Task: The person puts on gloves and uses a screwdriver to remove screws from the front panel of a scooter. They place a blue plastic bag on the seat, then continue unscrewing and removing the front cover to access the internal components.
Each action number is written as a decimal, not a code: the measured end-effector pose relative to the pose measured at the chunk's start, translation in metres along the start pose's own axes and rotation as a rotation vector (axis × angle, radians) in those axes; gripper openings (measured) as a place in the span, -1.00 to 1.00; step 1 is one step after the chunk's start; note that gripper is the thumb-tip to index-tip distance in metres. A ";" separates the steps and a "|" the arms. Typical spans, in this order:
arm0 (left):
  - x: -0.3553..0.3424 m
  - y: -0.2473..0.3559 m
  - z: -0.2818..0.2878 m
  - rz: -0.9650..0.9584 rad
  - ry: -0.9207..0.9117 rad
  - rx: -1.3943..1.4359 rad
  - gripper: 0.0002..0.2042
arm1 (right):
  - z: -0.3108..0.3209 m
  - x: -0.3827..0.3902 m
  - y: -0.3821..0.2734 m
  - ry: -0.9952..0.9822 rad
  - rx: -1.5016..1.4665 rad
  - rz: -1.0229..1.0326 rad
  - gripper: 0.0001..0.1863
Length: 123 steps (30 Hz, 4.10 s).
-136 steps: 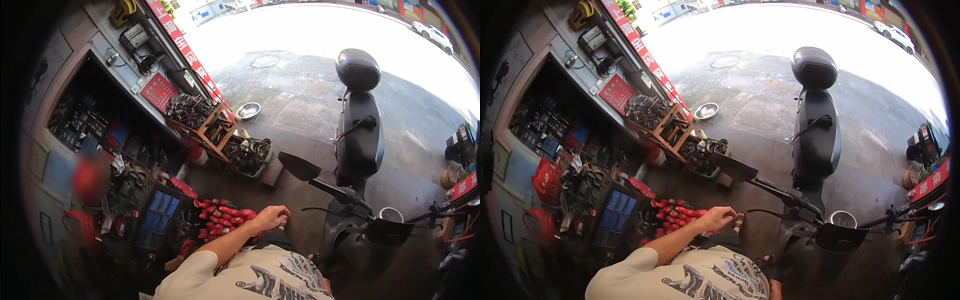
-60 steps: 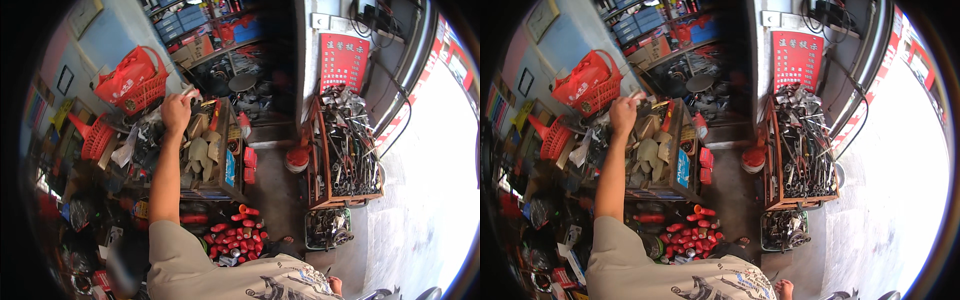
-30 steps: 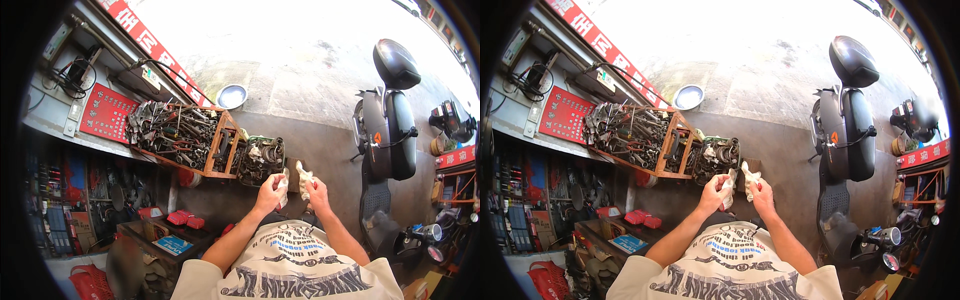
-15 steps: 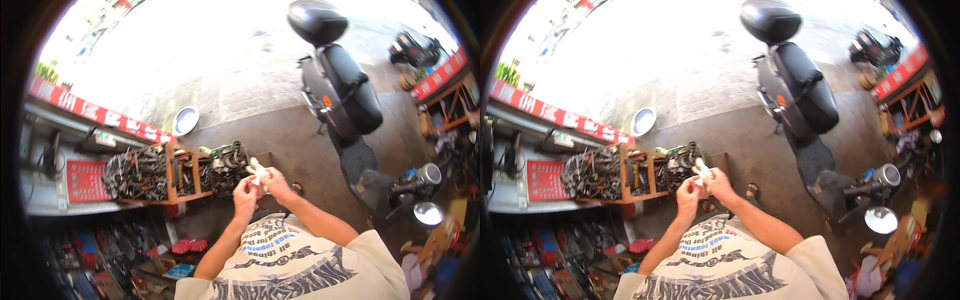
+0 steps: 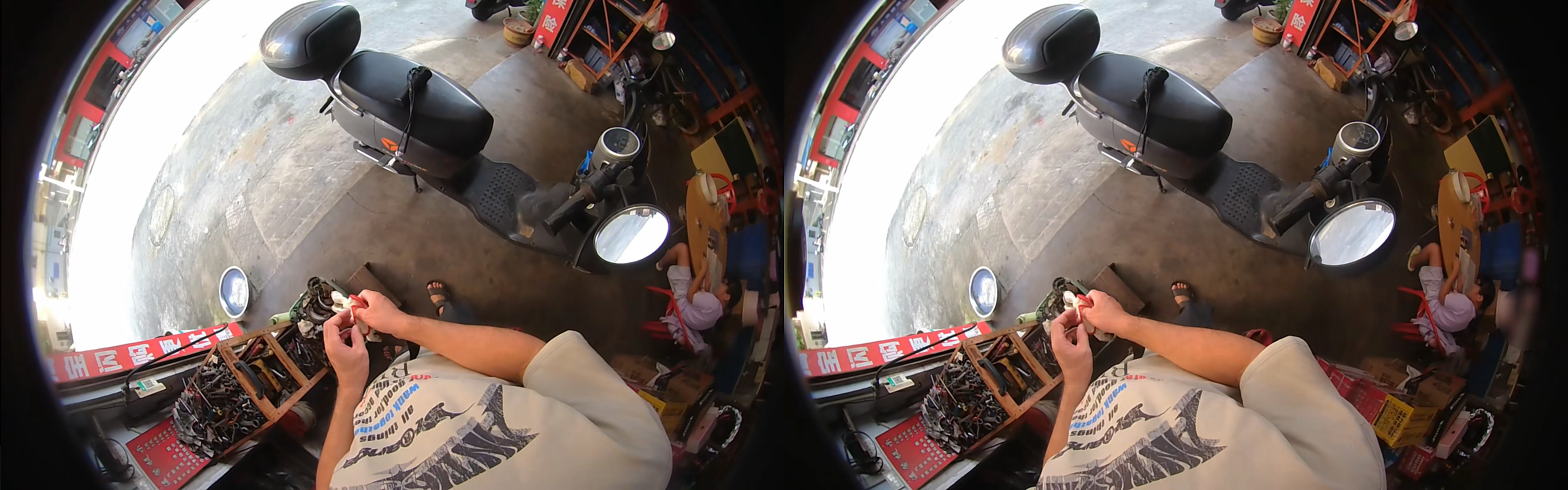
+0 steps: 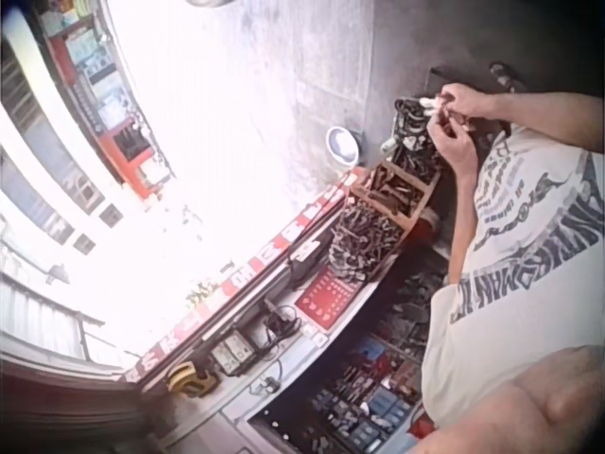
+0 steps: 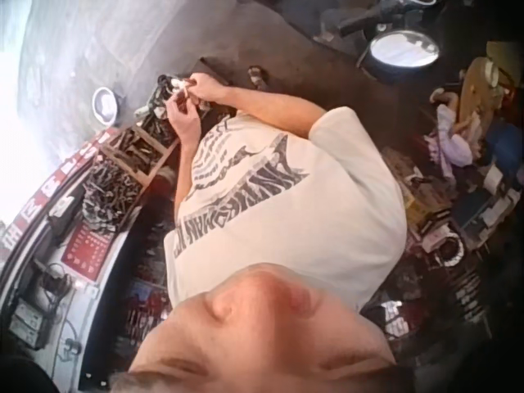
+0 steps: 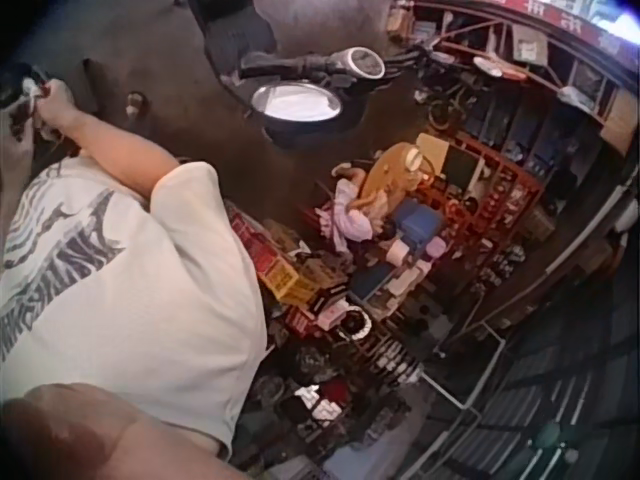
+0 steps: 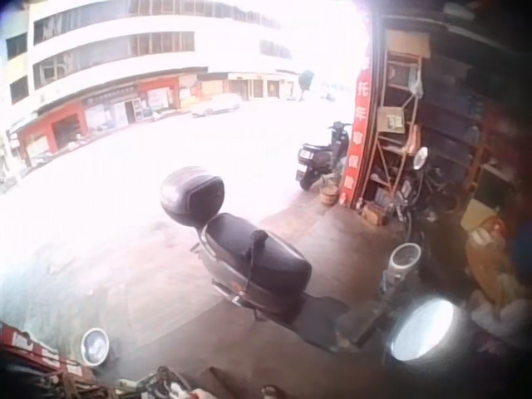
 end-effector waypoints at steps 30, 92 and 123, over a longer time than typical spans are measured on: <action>-0.027 -0.084 0.068 0.461 0.192 1.289 -0.75 | -0.082 0.056 -0.105 -0.280 0.302 0.547 -0.80; 0.055 -0.131 0.038 0.869 0.124 0.267 -0.70 | -0.046 0.033 -0.027 -0.218 0.426 0.619 -0.87; 0.011 -0.002 -0.009 -0.315 -0.445 -0.844 -0.71 | -0.076 -0.074 0.049 -0.896 0.360 -0.201 -0.13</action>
Point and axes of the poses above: each hand's wrist, its own x-axis away from the middle knuckle, its own z-axis out of the back of the hand, y = z × x, the point moved 3 cm from there along -x, towards the middle knuckle, and after that the axes turned 8 degrees about x, right-handed, at the moved point
